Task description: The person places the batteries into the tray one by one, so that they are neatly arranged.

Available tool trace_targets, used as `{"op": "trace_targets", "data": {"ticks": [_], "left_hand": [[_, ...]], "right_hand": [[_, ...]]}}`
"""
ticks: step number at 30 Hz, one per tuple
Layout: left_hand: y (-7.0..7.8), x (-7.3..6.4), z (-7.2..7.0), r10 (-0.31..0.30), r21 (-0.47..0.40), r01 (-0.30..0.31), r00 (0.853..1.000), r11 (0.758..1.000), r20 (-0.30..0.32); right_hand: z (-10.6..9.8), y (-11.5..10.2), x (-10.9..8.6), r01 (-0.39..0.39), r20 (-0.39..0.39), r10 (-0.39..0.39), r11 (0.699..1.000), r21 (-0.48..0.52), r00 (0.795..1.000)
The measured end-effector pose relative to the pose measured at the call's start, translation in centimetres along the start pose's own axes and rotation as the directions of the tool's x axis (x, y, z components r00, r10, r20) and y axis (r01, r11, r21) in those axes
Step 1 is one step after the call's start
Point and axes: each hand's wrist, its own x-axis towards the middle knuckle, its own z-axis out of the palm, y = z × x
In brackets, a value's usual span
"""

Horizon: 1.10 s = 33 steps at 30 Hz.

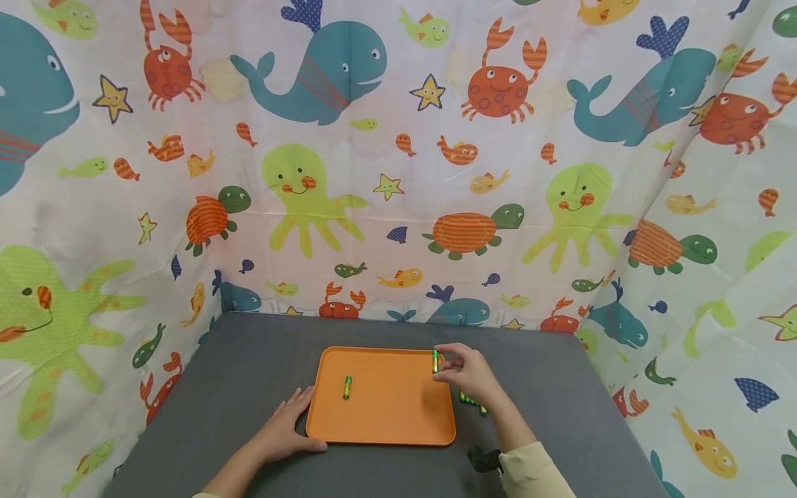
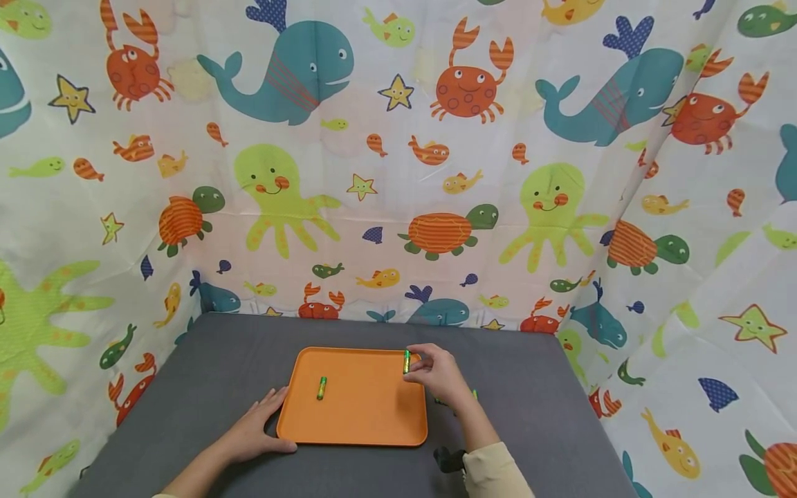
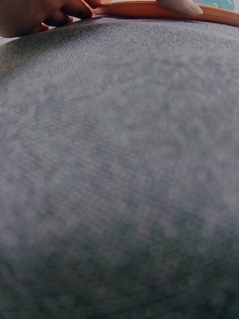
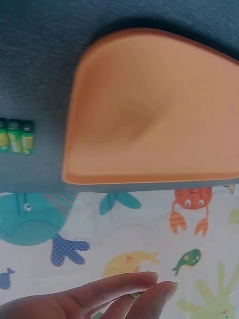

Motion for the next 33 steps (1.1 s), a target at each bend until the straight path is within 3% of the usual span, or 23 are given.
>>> {"op": "trace_targets", "data": {"ticks": [12, 23, 33], "left_hand": [[0.2, 0.3, 0.1, 0.008, -0.009, -0.008, 1.000, 1.000, 0.002], [-0.2, 0.2, 0.2, -0.004, -0.012, 0.004, 1.000, 1.000, -0.005], [-0.2, 0.1, 0.1, 0.030, -0.025, -0.030, 1.000, 0.999, -0.005]], "right_hand": [[1.3, -0.7, 1.1, 0.006, 0.033, -0.006, 1.000, 0.006, 0.999], [2.7, -1.2, 1.9, 0.002, 0.073, -0.008, 0.996, 0.089, 0.997], [4.9, -1.8, 2.5, 0.000, 0.134, -0.012, 0.996, 0.092, 0.991]]}}
